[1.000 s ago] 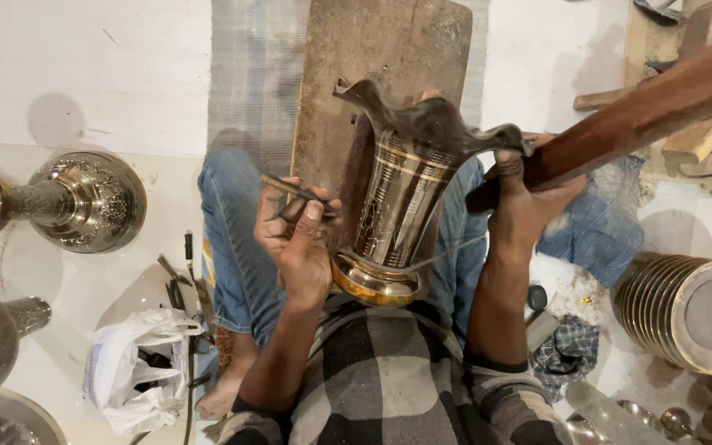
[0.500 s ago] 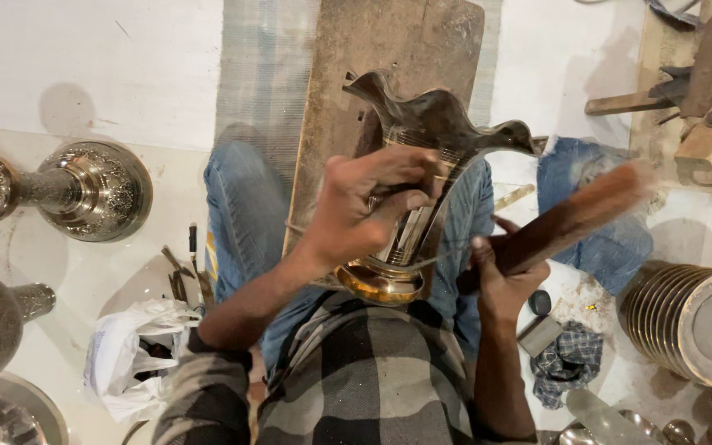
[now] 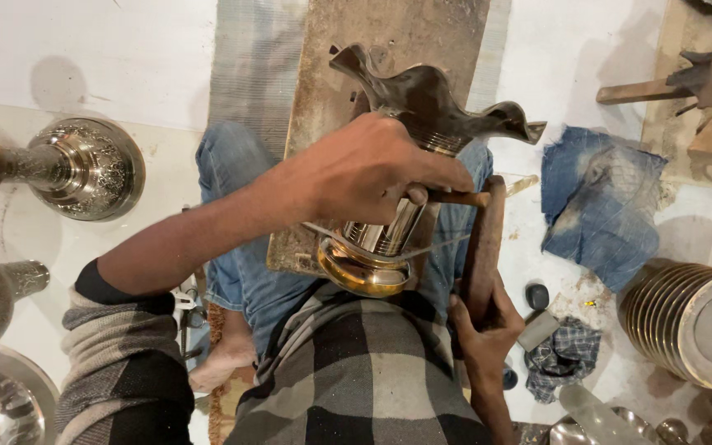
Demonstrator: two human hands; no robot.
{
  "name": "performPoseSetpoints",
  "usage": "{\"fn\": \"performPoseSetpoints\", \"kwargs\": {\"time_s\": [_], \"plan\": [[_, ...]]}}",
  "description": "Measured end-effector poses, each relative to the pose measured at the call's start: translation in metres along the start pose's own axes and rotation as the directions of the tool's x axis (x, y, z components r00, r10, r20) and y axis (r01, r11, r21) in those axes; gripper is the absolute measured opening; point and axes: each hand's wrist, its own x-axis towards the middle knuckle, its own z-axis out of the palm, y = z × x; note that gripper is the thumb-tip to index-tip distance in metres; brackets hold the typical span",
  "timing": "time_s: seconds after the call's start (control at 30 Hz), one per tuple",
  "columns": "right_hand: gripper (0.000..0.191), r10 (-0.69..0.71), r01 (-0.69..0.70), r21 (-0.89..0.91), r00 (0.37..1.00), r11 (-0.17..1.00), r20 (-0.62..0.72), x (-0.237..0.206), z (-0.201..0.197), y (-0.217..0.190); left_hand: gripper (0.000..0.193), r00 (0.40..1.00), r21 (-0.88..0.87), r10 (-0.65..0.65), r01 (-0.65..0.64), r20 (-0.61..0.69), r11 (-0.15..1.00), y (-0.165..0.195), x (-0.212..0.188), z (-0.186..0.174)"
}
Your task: The person sits on the floor and repeatedly hammers a small metal chisel against a decorative metal vase to create or refine a pattern. The person holds the vase with one hand and strikes the chisel with a wooden mallet using the other hand.
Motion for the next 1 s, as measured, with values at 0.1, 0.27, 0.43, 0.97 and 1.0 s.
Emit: {"fn": "performPoseSetpoints", "kwargs": {"time_s": [0.1, 0.27, 0.43, 0.97, 1.0], "plan": [[0.069, -0.112, 0.112, -0.028, 0.994, 0.993, 0.020, 0.005, 0.004, -0.018, 0.071, 0.989, -0.033, 0.128, -0.131, -0.078, 0.991, -0.006, 0.002, -0.001], [0.056, -0.224, 0.224, -0.004, 0.970, 0.974, -0.096, 0.004, 0.001, -0.051, 0.065, 0.983, -0.089, 0.183, -0.180, 0.026, 0.980, -0.010, 0.009, 0.000], [0.029, -0.555, 0.458, -0.386, 0.810, 0.801, -0.190, 0.012, -0.011, -0.078, 0.067, 0.986, -0.033, 0.126, -0.123, 0.111, 0.992, -0.006, 0.010, -0.005], [0.053, -0.481, 0.593, -0.357, 0.801, 0.722, 0.357, 0.106, -0.053, -0.185, 0.057, 0.936, 0.000, -0.114, 0.121, -0.334, 0.993, 0.012, -0.028, 0.028], [0.065, -0.454, 0.647, -0.466, 0.759, 0.604, 0.466, 0.110, -0.058, -0.193, 0.057, 0.923, -0.019, -0.124, 0.126, -0.365, 0.992, 0.013, -0.030, 0.032]]}}
